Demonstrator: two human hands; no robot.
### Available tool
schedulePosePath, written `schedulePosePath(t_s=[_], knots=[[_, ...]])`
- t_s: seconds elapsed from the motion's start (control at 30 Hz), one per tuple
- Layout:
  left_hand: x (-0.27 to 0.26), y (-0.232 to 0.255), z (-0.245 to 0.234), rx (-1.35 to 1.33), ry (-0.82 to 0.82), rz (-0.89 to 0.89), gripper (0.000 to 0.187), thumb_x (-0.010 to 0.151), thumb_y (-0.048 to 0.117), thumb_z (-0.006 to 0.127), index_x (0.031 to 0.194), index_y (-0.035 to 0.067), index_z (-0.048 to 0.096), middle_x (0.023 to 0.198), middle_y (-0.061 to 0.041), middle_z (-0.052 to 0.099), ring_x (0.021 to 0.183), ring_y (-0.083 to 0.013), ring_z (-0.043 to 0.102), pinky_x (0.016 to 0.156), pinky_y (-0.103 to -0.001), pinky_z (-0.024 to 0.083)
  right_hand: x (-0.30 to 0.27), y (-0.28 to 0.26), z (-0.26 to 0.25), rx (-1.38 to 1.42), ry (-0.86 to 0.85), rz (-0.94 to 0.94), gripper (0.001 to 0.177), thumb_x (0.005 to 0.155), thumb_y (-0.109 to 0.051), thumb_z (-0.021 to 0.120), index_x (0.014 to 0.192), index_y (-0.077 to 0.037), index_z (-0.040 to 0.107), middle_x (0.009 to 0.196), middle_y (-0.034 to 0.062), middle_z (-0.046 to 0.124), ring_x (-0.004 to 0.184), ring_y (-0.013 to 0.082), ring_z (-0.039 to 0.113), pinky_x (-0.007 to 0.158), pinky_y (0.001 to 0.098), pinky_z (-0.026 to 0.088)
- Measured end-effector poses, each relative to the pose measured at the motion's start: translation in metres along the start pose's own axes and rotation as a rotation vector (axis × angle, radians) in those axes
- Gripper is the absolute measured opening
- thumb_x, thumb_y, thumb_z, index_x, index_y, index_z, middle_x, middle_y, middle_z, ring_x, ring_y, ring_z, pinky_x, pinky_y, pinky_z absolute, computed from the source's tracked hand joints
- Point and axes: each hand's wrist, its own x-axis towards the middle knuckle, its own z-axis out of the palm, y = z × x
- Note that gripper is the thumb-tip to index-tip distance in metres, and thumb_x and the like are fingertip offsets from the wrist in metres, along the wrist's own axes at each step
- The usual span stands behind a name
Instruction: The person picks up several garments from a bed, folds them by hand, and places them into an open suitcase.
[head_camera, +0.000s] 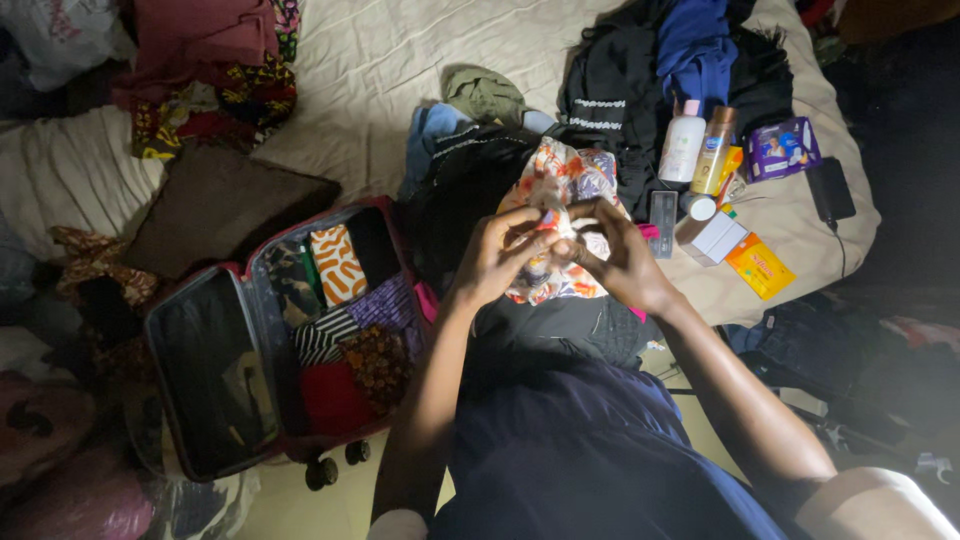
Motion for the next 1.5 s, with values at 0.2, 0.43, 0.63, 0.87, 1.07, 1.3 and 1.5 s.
schedulePosePath(t_s=[0.2,0.43,0.63,0.87,1.07,1.3,1.5], knots=[[0.003,0.016,-0.011,0.019,-0.069,0.041,0.037,0.097,0.022,0.076,0.119,-0.006,0.068,0.106,-0.007,0.073,0.098,-0.0083,0.066,0.085,-0.026,0.056,0.013,0.008,-0.011,-0.171,-0.099,-0.036,0.036,0.096,-0.006,0.078,0.128,0.0,0.063,0.122,0.0108,0.067,0.113,0.0172,0.061,0.097,0.0317,0.054],[-0.004,0.018,-0.002,0.476,0.199,0.174,0.059,0.087,0.041,0.08,0.125,0.001,0.059,0.115,-0.014,0.062,0.11,-0.0235,0.061,0.097,-0.041,0.05,0.032,0.005,-0.035,0.075,-0.057,-0.112,0.046,0.091,0.005,0.063,0.135,0.001,0.053,0.135,0.0066,0.059,0.127,0.0133,0.057,0.109,0.0301,0.05],[0.005,-0.059,0.012,0.659,0.203,-0.022,0.079,0.08,0.057,0.086,0.127,0.001,0.057,0.119,-0.017,0.061,0.113,-0.0314,0.061,0.094,-0.043,0.05,0.021,-0.028,-0.034,0.051,0.042,-0.124,0.031,0.096,0.008,0.065,0.125,0.0,0.057,0.125,0.0048,0.063,0.118,0.0132,0.062,0.104,0.0301,0.052],[0.033,-0.091,-0.026,-0.02,-0.414,-0.199,0.072,0.078,0.04,0.087,0.134,0.001,0.064,0.129,-0.016,0.071,0.115,-0.0253,0.064,0.101,-0.038,0.053,0.009,-0.042,-0.068,-0.041,0.026,-0.023,0.032,0.093,0.01,0.065,0.123,-0.002,0.059,0.116,0.0048,0.067,0.112,0.0137,0.063,0.097,0.0293,0.05],[0.041,-0.097,-0.01,0.544,-0.105,0.411,0.062,0.083,0.034,0.091,0.126,0.0,0.063,0.12,-0.024,0.069,0.113,-0.0369,0.065,0.096,-0.042,0.05,0.003,-0.046,-0.069,-0.091,0.008,-0.048,0.034,0.089,0.013,0.065,0.121,-0.001,0.062,0.114,0.0051,0.067,0.111,0.0152,0.063,0.094,0.0298,0.05],[0.036,-0.083,-0.044,0.525,0.133,0.227,0.053,0.093,0.023,0.072,0.136,-0.002,0.054,0.1,-0.022,0.071,0.087,-0.0356,0.073,0.073,-0.041,0.057,0.011,-0.03,-0.07,-0.431,0.11,-0.156,0.036,0.09,0.009,0.068,0.124,-0.001,0.062,0.115,0.0077,0.069,0.109,0.0198,0.067,0.094,0.0337,0.054],[0.022,-0.051,-0.057,0.64,0.064,0.285,0.03,0.103,0.026,0.069,0.114,0.001,0.059,0.093,-0.02,0.071,0.083,-0.0396,0.072,0.067,-0.044,0.054,0.022,-0.004,-0.058,-0.711,0.214,-0.115,0.031,0.09,0.007,0.074,0.118,-0.003,0.068,0.108,0.0123,0.069,0.095,0.0263,0.069,0.083,0.0353,0.054]])
